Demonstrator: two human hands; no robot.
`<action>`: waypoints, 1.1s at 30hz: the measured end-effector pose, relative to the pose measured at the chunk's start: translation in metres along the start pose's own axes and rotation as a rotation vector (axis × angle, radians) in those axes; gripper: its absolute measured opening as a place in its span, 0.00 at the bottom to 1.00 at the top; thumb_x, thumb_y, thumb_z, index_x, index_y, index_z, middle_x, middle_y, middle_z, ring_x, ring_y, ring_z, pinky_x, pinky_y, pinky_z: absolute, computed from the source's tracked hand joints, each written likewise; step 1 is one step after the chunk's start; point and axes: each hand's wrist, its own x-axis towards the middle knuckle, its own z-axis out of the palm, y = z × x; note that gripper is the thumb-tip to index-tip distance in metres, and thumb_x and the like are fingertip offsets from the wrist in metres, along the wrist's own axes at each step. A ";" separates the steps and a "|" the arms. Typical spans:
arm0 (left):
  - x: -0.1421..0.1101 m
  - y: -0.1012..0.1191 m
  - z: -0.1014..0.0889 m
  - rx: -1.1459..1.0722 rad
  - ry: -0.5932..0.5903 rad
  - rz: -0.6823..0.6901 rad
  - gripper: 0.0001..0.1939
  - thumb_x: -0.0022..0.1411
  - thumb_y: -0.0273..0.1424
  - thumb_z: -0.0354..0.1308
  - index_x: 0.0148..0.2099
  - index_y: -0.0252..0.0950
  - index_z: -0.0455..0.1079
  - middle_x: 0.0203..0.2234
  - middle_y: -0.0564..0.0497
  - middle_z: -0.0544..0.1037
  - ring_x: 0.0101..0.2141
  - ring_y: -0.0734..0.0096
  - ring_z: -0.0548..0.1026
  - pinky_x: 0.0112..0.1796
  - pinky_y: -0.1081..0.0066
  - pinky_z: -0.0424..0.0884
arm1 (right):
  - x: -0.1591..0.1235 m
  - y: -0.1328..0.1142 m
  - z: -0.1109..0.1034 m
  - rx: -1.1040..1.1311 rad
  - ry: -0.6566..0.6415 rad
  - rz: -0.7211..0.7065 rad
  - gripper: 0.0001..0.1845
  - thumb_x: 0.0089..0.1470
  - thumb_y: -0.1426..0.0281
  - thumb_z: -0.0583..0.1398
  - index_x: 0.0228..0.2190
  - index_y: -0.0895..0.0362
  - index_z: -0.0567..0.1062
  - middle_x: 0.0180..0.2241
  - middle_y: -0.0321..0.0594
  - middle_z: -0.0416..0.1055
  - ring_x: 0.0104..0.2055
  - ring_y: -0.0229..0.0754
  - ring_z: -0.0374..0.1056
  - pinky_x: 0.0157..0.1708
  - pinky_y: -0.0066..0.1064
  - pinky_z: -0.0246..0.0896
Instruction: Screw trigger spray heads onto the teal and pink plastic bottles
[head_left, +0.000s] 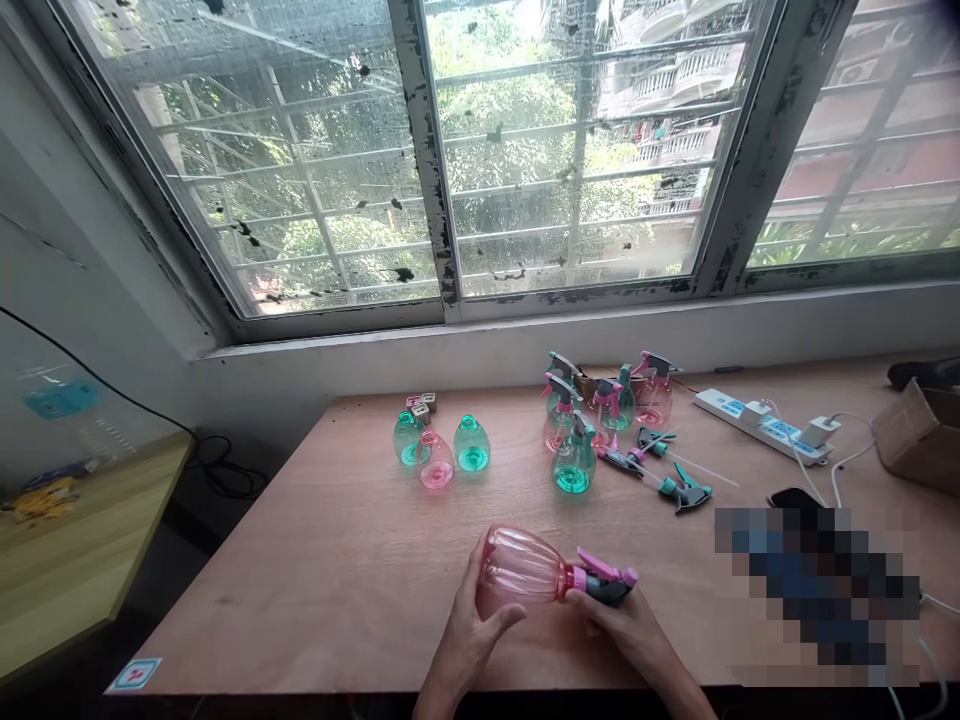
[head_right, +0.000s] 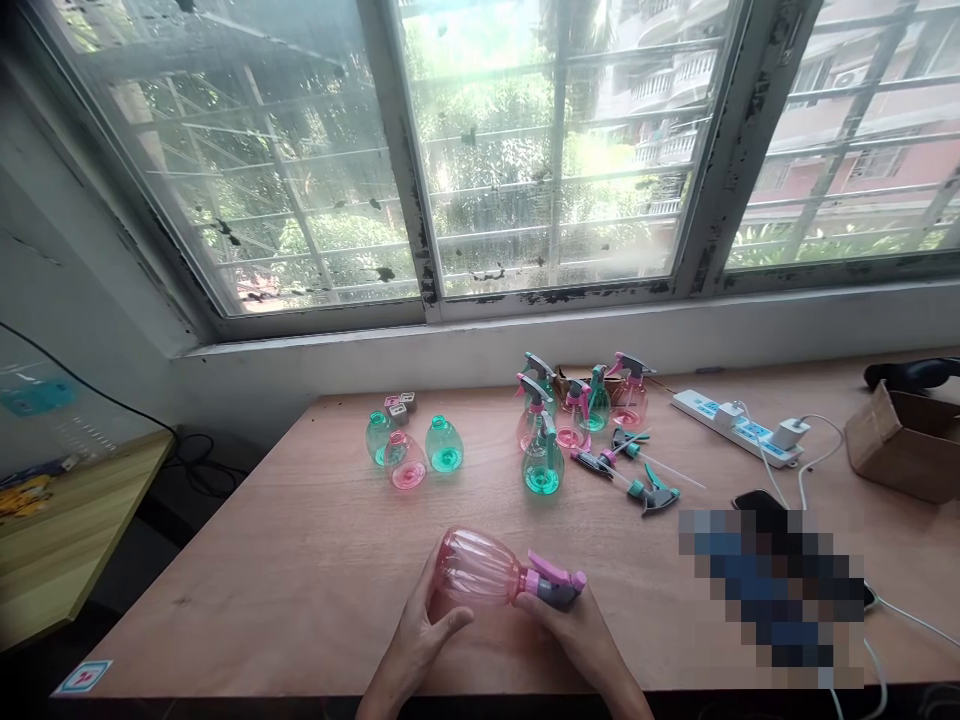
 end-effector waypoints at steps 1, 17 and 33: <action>0.000 -0.001 0.000 -0.030 -0.005 -0.001 0.45 0.55 0.40 0.70 0.70 0.44 0.54 0.68 0.44 0.59 0.67 0.50 0.56 0.66 0.53 0.50 | 0.000 0.000 0.001 -0.008 -0.001 -0.008 0.30 0.40 0.52 0.72 0.40 0.60 0.80 0.16 0.30 0.68 0.18 0.35 0.59 0.18 0.29 0.56; 0.001 -0.001 -0.001 -0.180 0.035 -0.021 0.52 0.49 0.55 0.68 0.70 0.41 0.52 0.66 0.38 0.62 0.66 0.45 0.58 0.63 0.52 0.58 | -0.001 -0.006 -0.002 -0.102 -0.147 -0.080 0.21 0.43 0.53 0.71 0.32 0.57 0.80 0.30 0.38 0.76 0.33 0.45 0.67 0.31 0.31 0.60; -0.005 0.012 0.005 -0.157 -0.030 0.014 0.48 0.36 0.38 0.80 0.60 0.46 0.65 0.57 0.45 0.70 0.57 0.47 0.69 0.57 0.58 0.67 | 0.011 0.010 -0.009 -0.117 -0.001 0.051 0.31 0.48 0.39 0.59 0.18 0.53 0.65 0.12 0.29 0.56 0.17 0.34 0.51 0.19 0.30 0.43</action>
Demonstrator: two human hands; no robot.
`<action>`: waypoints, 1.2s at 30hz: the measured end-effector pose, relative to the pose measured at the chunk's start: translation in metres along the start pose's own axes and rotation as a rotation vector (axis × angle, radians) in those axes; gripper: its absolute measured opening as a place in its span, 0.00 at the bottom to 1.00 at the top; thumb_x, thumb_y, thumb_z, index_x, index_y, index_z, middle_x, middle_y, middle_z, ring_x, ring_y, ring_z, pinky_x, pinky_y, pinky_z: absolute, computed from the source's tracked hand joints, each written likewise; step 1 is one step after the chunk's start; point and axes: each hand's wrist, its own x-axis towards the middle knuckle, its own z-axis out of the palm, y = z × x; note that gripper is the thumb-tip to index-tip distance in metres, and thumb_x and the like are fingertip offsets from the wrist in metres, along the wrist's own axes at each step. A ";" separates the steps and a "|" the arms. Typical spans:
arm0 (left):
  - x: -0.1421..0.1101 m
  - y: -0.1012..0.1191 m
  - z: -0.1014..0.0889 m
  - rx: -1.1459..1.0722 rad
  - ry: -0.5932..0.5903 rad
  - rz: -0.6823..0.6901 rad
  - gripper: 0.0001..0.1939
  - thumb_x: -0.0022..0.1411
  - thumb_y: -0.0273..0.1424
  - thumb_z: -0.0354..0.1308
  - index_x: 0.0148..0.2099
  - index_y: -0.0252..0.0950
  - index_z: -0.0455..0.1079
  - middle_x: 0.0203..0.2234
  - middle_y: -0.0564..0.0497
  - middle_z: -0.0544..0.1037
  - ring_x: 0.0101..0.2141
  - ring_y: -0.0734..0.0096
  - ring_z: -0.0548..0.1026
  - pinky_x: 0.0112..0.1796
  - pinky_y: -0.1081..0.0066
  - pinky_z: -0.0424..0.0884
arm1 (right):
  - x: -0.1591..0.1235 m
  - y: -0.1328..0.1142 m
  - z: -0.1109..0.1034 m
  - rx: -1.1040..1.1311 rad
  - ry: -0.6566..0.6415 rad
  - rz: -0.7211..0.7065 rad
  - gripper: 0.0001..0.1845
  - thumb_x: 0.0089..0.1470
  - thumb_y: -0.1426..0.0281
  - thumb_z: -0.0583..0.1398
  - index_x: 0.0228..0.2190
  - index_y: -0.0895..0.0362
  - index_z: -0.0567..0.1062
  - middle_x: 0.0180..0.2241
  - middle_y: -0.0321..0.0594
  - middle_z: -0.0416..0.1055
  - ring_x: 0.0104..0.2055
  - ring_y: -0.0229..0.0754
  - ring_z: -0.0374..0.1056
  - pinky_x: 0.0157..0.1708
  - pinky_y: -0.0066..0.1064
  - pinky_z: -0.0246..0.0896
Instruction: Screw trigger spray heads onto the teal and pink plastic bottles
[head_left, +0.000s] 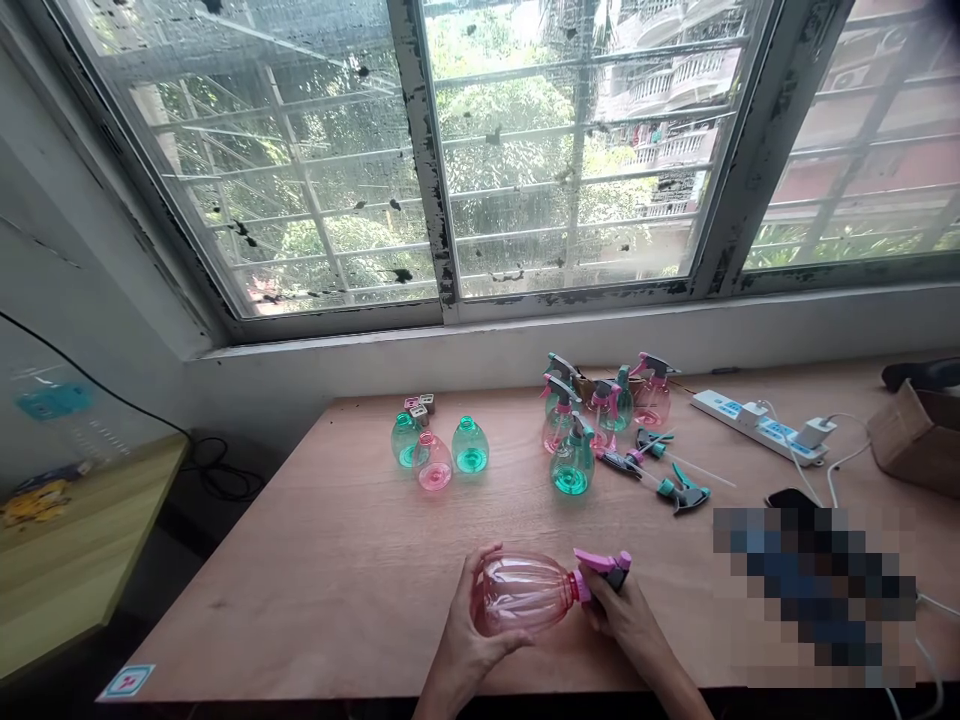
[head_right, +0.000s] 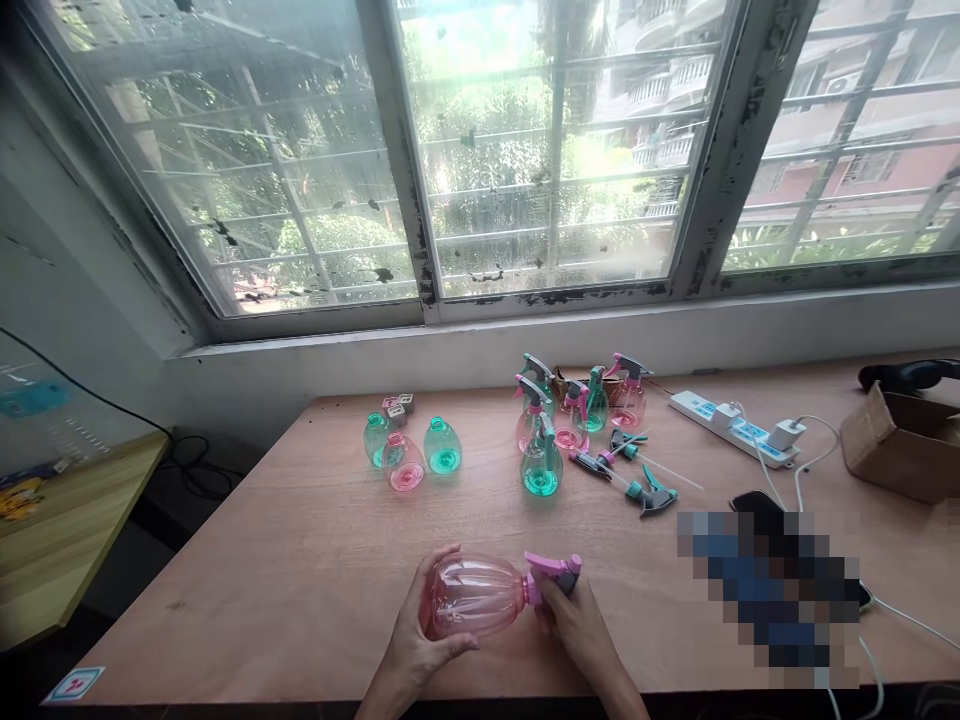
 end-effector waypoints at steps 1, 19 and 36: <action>0.001 -0.002 -0.002 -0.005 -0.007 0.002 0.49 0.36 0.40 0.80 0.61 0.46 0.64 0.58 0.44 0.69 0.58 0.46 0.67 0.58 0.56 0.65 | -0.001 -0.001 0.000 0.005 0.000 -0.006 0.31 0.48 0.39 0.60 0.18 0.53 0.66 0.14 0.29 0.57 0.18 0.35 0.52 0.20 0.30 0.45; 0.009 -0.023 -0.014 0.016 0.043 0.035 0.30 0.52 0.48 0.68 0.53 0.40 0.68 0.47 0.44 0.77 0.48 0.50 0.75 0.49 0.58 0.73 | -0.009 -0.008 0.005 0.078 -0.207 -0.030 0.25 0.53 0.46 0.61 0.24 0.54 0.68 0.17 0.31 0.69 0.15 0.34 0.59 0.17 0.27 0.46; 0.005 -0.008 -0.007 -0.093 0.080 -0.084 0.35 0.66 0.51 0.54 0.67 0.40 0.53 0.65 0.38 0.62 0.61 0.53 0.66 0.62 0.54 0.59 | 0.025 -0.116 0.007 -0.780 0.128 -0.458 0.20 0.64 0.51 0.53 0.36 0.53 0.72 0.21 0.32 0.69 0.21 0.41 0.67 0.23 0.29 0.56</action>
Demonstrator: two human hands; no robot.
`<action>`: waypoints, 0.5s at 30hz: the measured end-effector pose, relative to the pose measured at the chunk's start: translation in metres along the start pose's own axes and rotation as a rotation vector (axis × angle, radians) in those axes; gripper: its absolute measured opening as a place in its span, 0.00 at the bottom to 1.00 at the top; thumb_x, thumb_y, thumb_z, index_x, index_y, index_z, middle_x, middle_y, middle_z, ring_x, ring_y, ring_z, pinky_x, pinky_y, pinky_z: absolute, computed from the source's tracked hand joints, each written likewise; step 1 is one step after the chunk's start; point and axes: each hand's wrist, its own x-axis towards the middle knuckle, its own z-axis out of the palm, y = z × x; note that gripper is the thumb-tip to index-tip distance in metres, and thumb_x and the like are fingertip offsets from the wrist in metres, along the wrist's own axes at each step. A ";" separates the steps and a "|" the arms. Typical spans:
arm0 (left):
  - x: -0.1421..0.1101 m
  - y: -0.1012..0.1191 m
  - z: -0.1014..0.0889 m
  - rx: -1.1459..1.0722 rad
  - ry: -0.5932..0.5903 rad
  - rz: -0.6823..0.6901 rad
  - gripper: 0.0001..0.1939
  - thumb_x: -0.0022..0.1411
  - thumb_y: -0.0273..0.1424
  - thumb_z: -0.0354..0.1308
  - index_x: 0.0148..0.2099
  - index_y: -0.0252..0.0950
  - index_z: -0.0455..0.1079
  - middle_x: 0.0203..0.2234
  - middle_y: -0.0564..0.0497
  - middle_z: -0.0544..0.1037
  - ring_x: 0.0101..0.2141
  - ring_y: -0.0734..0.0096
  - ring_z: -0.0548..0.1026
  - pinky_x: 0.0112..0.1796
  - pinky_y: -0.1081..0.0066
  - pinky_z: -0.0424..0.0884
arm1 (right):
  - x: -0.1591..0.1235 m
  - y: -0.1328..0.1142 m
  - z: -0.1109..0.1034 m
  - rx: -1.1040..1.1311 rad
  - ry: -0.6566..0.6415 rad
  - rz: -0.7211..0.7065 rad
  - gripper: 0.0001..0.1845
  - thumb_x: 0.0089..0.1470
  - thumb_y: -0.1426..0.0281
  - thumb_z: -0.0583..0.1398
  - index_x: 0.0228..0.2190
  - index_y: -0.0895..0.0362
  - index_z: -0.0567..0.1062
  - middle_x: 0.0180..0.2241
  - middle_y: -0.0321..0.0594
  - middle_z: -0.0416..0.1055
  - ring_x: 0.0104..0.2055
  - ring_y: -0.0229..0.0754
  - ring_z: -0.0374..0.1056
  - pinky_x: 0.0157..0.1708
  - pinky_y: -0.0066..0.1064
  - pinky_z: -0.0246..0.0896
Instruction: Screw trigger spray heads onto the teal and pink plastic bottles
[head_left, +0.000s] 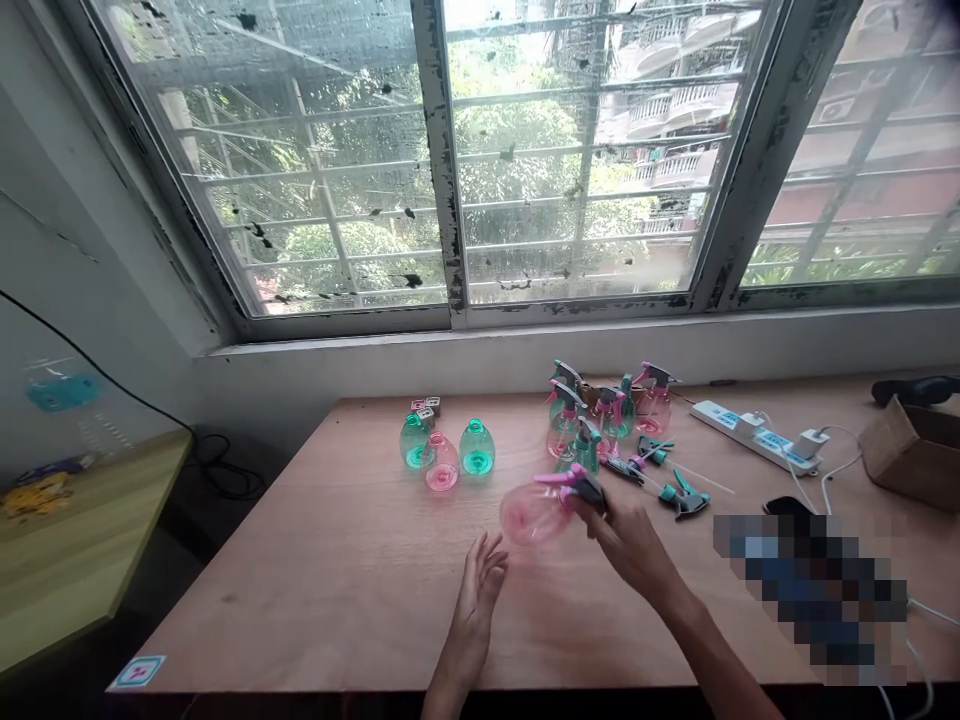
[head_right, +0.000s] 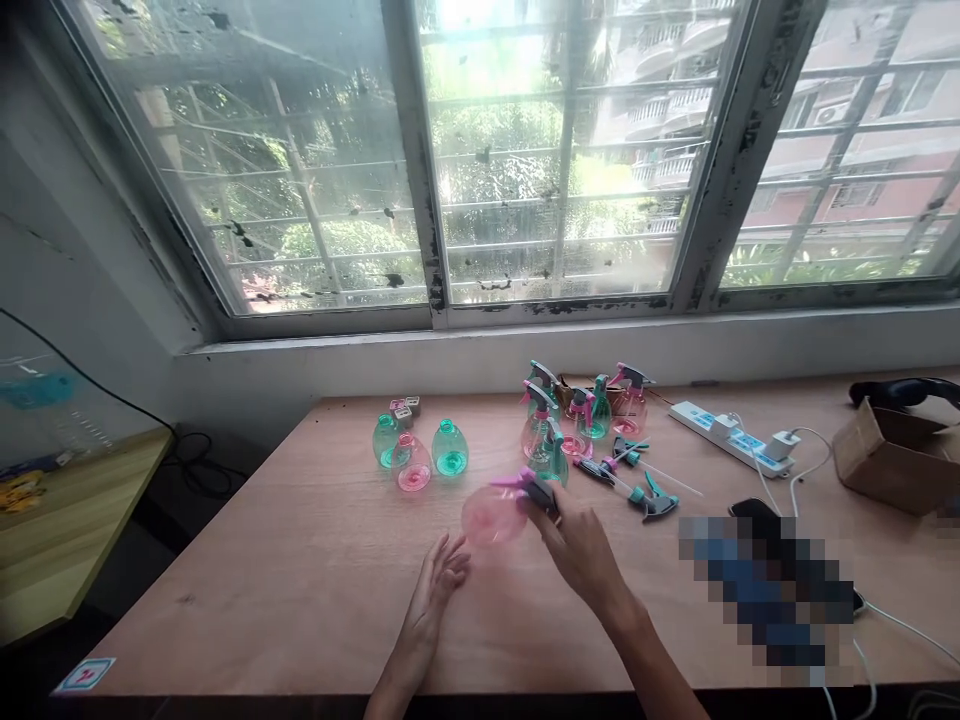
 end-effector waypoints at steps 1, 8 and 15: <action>-0.001 0.002 0.001 -0.006 -0.009 -0.010 0.34 0.66 0.50 0.54 0.67 0.40 0.54 0.64 0.38 0.64 0.59 0.53 0.69 0.61 0.54 0.62 | 0.014 -0.006 0.000 -0.165 0.041 -0.043 0.20 0.65 0.51 0.51 0.36 0.53 0.72 0.22 0.34 0.72 0.23 0.42 0.69 0.24 0.29 0.56; -0.004 0.000 0.003 -0.024 -0.058 -0.024 0.26 0.64 0.43 0.61 0.60 0.37 0.63 0.54 0.40 0.74 0.54 0.54 0.73 0.57 0.55 0.66 | 0.108 -0.020 0.054 -0.437 0.119 0.001 0.21 0.66 0.54 0.53 0.38 0.58 0.74 0.32 0.47 0.79 0.34 0.49 0.76 0.29 0.32 0.61; -0.005 0.003 0.002 0.005 -0.088 -0.032 0.21 0.65 0.41 0.60 0.56 0.36 0.67 0.50 0.41 0.77 0.50 0.55 0.76 0.54 0.56 0.70 | 0.166 -0.015 0.080 -0.511 0.116 0.152 0.16 0.64 0.61 0.59 0.46 0.59 0.74 0.42 0.41 0.76 0.38 0.43 0.75 0.39 0.40 0.73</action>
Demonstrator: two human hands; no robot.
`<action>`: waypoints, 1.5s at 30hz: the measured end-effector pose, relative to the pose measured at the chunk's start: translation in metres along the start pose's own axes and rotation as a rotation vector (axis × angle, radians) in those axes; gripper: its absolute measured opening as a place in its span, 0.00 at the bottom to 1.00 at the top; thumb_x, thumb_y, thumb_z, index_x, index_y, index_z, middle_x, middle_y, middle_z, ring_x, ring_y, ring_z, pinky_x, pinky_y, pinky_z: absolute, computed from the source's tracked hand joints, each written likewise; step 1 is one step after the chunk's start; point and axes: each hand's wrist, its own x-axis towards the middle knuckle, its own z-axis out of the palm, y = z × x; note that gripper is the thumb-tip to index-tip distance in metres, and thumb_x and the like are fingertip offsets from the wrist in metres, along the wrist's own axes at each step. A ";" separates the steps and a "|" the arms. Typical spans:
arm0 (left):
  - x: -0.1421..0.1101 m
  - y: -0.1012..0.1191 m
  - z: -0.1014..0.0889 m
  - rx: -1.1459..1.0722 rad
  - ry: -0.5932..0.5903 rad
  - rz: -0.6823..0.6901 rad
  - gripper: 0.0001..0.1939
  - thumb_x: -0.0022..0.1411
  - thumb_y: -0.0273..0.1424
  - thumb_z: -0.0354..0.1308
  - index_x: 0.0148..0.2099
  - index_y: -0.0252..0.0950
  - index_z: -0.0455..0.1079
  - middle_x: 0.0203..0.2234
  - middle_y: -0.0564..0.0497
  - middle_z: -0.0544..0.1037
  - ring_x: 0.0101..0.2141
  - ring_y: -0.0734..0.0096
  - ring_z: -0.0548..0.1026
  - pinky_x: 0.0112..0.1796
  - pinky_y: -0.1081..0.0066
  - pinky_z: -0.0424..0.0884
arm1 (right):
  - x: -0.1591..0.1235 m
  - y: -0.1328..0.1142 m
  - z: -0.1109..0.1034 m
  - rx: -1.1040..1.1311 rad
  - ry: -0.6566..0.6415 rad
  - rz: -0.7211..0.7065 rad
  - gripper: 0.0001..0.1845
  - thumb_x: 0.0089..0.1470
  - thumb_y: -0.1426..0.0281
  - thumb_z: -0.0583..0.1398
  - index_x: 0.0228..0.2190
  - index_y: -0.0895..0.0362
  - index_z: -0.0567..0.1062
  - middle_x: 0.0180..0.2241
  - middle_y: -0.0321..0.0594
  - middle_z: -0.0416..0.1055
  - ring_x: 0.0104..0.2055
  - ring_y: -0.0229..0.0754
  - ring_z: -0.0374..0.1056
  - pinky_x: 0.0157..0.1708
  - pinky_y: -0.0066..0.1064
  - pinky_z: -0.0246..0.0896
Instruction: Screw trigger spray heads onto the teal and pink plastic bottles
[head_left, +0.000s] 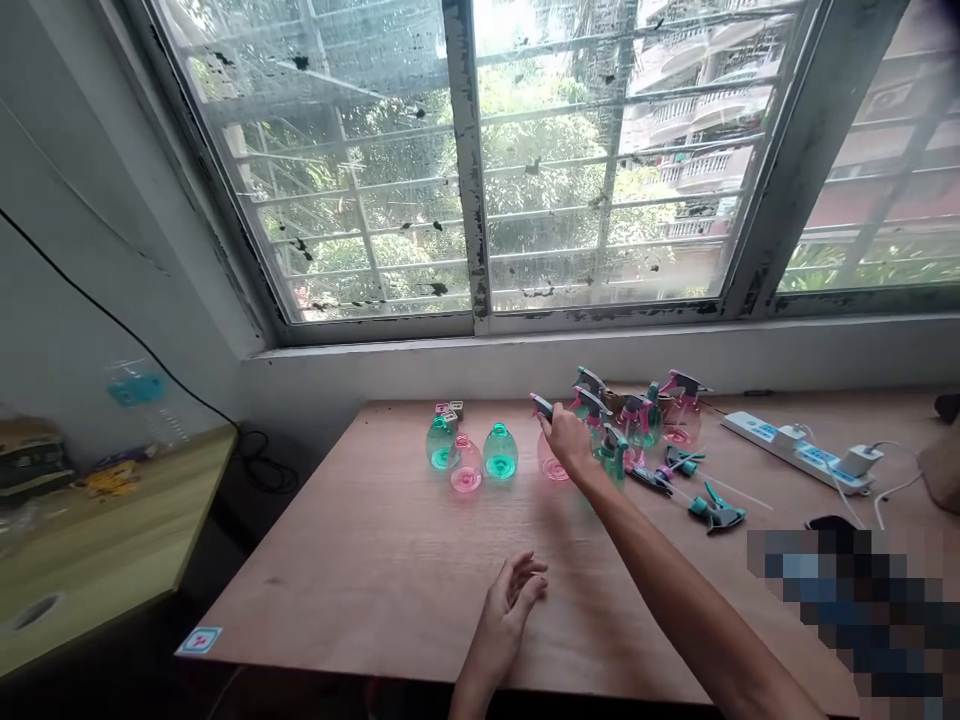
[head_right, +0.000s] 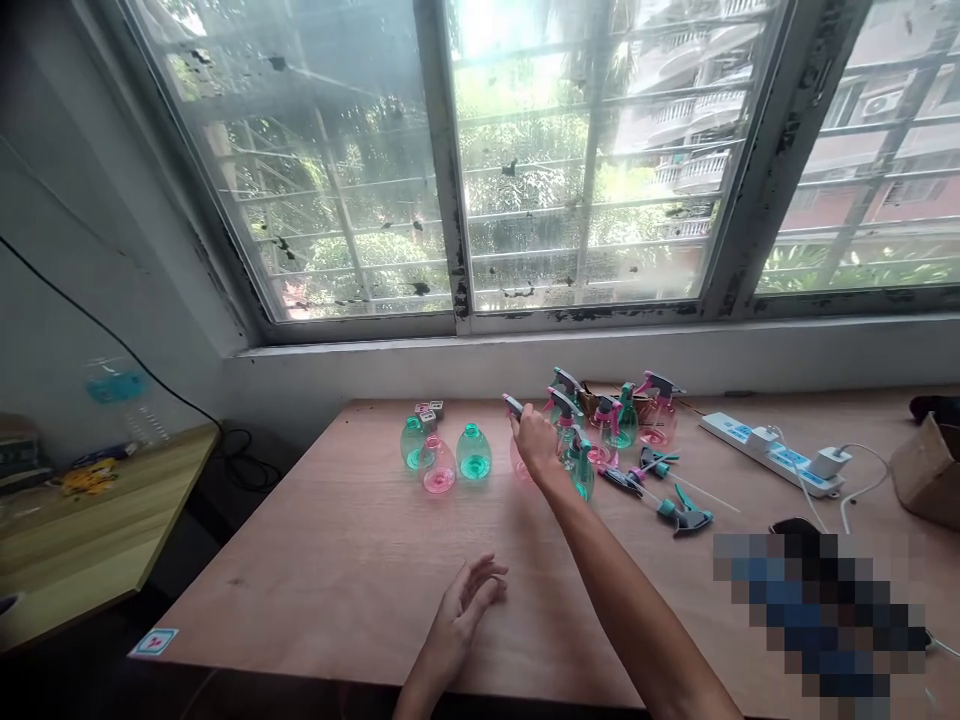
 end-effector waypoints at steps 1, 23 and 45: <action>0.000 0.001 0.000 0.006 -0.009 -0.002 0.20 0.65 0.40 0.60 0.55 0.36 0.69 0.49 0.41 0.77 0.50 0.55 0.76 0.54 0.56 0.70 | 0.005 0.001 0.001 -0.004 0.002 0.023 0.16 0.64 0.61 0.59 0.47 0.59 0.73 0.43 0.42 0.76 0.39 0.43 0.75 0.39 0.40 0.73; 0.018 -0.010 -0.029 0.158 0.180 0.091 0.23 0.64 0.40 0.59 0.59 0.39 0.64 0.56 0.42 0.73 0.56 0.60 0.72 0.59 0.59 0.67 | -0.105 0.024 -0.037 0.135 0.019 -0.141 0.38 0.65 0.60 0.53 0.68 0.56 0.41 0.60 0.58 0.66 0.42 0.57 0.77 0.34 0.38 0.69; 0.191 0.043 -0.191 0.829 0.543 0.225 0.22 0.66 0.35 0.61 0.60 0.37 0.65 0.59 0.43 0.69 0.55 0.52 0.71 0.54 0.46 0.69 | -0.145 0.209 0.013 -0.334 0.252 -0.204 0.20 0.62 0.79 0.48 0.49 0.59 0.75 0.59 0.53 0.68 0.60 0.56 0.61 0.56 0.48 0.58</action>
